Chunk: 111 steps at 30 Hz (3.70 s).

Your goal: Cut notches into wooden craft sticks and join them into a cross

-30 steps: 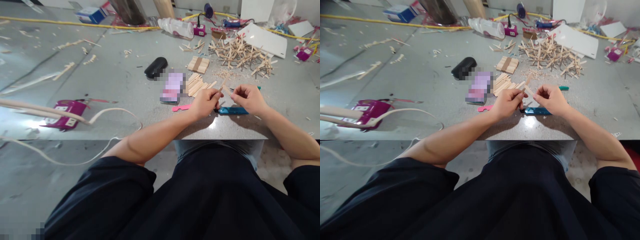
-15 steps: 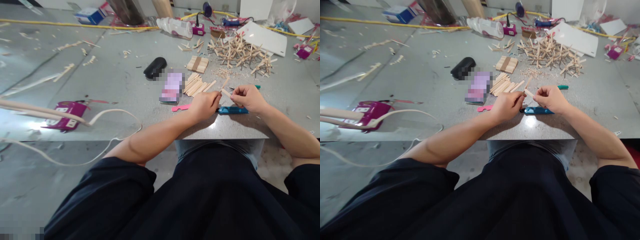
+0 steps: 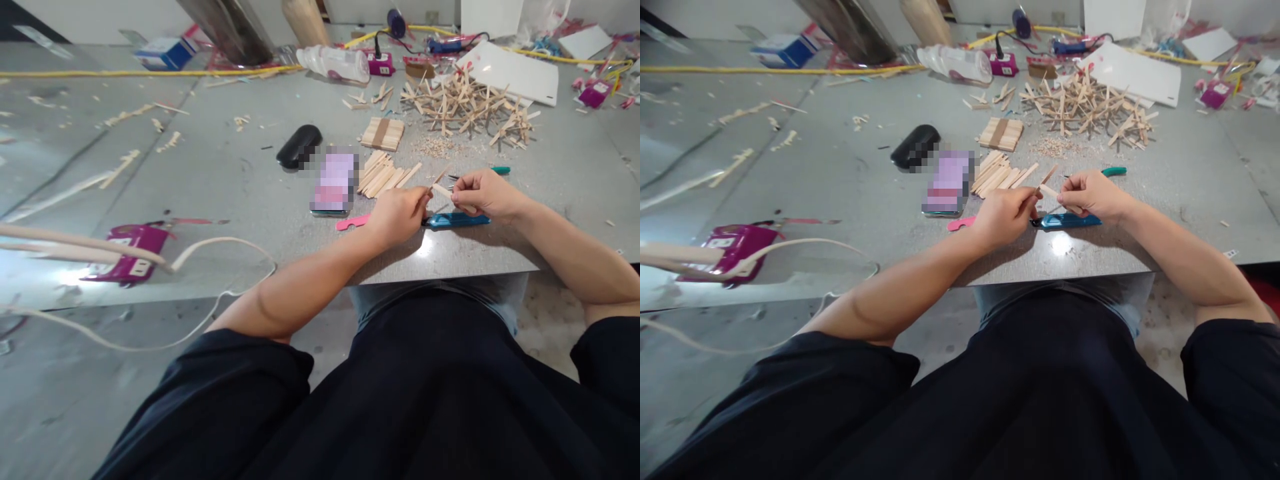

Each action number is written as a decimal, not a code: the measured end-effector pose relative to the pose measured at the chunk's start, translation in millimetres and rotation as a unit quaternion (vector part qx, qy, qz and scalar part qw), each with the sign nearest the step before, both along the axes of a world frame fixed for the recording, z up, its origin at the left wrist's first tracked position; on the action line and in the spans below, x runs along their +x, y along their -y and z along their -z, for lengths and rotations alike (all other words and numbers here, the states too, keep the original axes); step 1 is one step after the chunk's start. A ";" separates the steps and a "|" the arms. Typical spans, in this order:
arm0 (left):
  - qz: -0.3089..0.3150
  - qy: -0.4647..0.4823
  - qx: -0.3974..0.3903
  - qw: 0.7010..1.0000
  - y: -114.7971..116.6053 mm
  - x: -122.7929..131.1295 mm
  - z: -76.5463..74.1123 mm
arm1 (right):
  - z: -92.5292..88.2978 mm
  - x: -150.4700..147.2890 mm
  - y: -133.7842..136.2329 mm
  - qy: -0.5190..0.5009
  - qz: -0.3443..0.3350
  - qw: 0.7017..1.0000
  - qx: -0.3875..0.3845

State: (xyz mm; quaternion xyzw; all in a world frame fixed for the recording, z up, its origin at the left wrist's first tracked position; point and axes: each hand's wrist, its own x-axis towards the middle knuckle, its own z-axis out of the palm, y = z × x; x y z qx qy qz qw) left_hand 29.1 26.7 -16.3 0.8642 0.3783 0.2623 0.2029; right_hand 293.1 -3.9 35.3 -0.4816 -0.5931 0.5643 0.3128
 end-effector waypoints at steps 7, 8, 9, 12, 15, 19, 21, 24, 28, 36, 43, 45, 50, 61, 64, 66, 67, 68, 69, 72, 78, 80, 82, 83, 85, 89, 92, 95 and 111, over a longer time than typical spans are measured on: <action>-0.034 -0.132 0.032 0.990 2.3 2.6 -7.8 | -4.1 2.6 -0.6 -0.027 -0.028 0.998 -0.050; -0.033 -0.139 0.029 0.989 2.5 2.6 -9.2 | -4.1 2.8 -0.7 -0.030 -0.025 0.998 -0.055; -0.031 -0.148 0.026 0.988 2.8 2.4 -10.6 | -3.7 2.9 -0.9 -0.034 -0.021 0.997 -0.059; -0.020 -0.168 0.019 0.985 4.5 2.1 -14.0 | -1.0 1.3 -1.5 -0.049 -0.013 0.997 -0.061; -0.014 -0.161 0.012 0.987 8.0 3.7 -14.5 | 3.0 -2.4 -1.4 -0.062 -0.006 0.997 -0.049; -0.011 -0.144 0.007 0.990 13.1 7.7 -11.4 | 8.2 -7.4 0.2 -0.057 -0.008 0.998 -0.016; -0.005 -0.134 0.007 0.991 14.2 8.7 -9.8 | 10.4 -8.7 0.7 -0.056 -0.009 0.998 -0.001; 0.002 -0.129 0.021 0.991 13.2 8.5 -8.0 | 12.6 -9.0 0.3 -0.051 -0.009 0.999 0.017; 0.013 -0.142 0.082 0.986 10.6 7.2 -5.0 | 13.2 -7.8 -0.8 -0.030 -0.002 0.998 0.051; 0.049 0.037 0.143 0.988 14.7 4.9 -4.1 | 28.6 -1.0 -1.8 0.070 0.046 0.939 0.333; 0.072 0.131 0.211 0.966 16.3 5.9 -3.9 | 34.1 1.0 1.9 0.098 0.041 0.865 0.491; 0.076 0.129 0.210 0.966 16.2 5.4 -3.4 | 33.3 1.2 3.2 0.107 0.047 0.848 0.518; 0.077 0.125 0.198 0.969 17.7 4.2 -3.3 | 35.0 2.2 4.0 0.121 0.047 0.839 0.529; 0.067 0.238 -0.011 0.969 26.4 10.5 -16.0 | 30.7 -4.6 8.3 0.075 0.020 0.882 0.464; 0.085 0.292 -0.094 0.948 21.9 14.1 -13.1 | 30.3 -5.0 7.6 0.071 0.024 0.879 0.471; 0.091 0.317 -0.156 0.931 18.6 16.5 -10.1 | 29.6 -4.7 7.4 0.084 0.024 0.878 0.470; 0.094 0.326 -0.186 0.922 17.2 17.5 -8.8 | 29.1 -4.5 7.5 0.094 0.026 0.880 0.465; 0.098 0.334 -0.211 0.913 16.1 18.3 -8.0 | 28.6 -4.4 7.8 0.104 0.029 0.883 0.458; 0.102 0.341 -0.231 0.906 15.3 18.8 -7.5 | 28.3 -4.3 8.0 0.112 0.033 0.885 0.451; 0.113 0.357 -0.259 0.890 14.6 19.0 -8.7 | 27.7 -4.3 8.3 0.124 0.038 0.890 0.437; 0.108 0.351 -0.255 0.895 15.3 18.0 -12.4 | 25.6 -6.1 9.2 0.116 0.033 0.888 0.444; 0.099 0.343 -0.254 0.899 13.6 18.3 -10.7 | 24.0 -7.7 11.1 0.111 0.039 0.896 0.428; 0.090 0.347 -0.253 0.899 10.7 18.8 -6.9 | 22.9 -9.2 12.8 0.106 0.059 0.918 0.378; 0.086 0.353 -0.250 0.898 8.9 19.0 -4.5 | 22.6 -9.8 13.2 0.096 0.071 0.931 0.346; 0.076 0.365 -0.232 0.898 5.9 19.1 0.6 | 22.4 -10.5 12.4 0.060 0.091 0.952 0.286; 0.040 0.346 -0.160 0.924 5.2 17.4 5.5 | 21.3 -9.9 7.6 0.003 0.103 0.973 0.207; 0.042 0.333 -0.102 0.936 8.5 15.1 3.2 | 19.9 -9.3 5.1 -0.011 0.095 0.978 0.184; 0.057 0.327 -0.079 0.940 10.8 13.6 0.2 | 19.8 -9.1 4.1 -0.019 0.085 0.978 0.191; 0.047 0.165 0.003 0.985 1.2 6.2 -10.6 | 25.5 -1.2 -0.8 0.069 0.090 0.978 0.176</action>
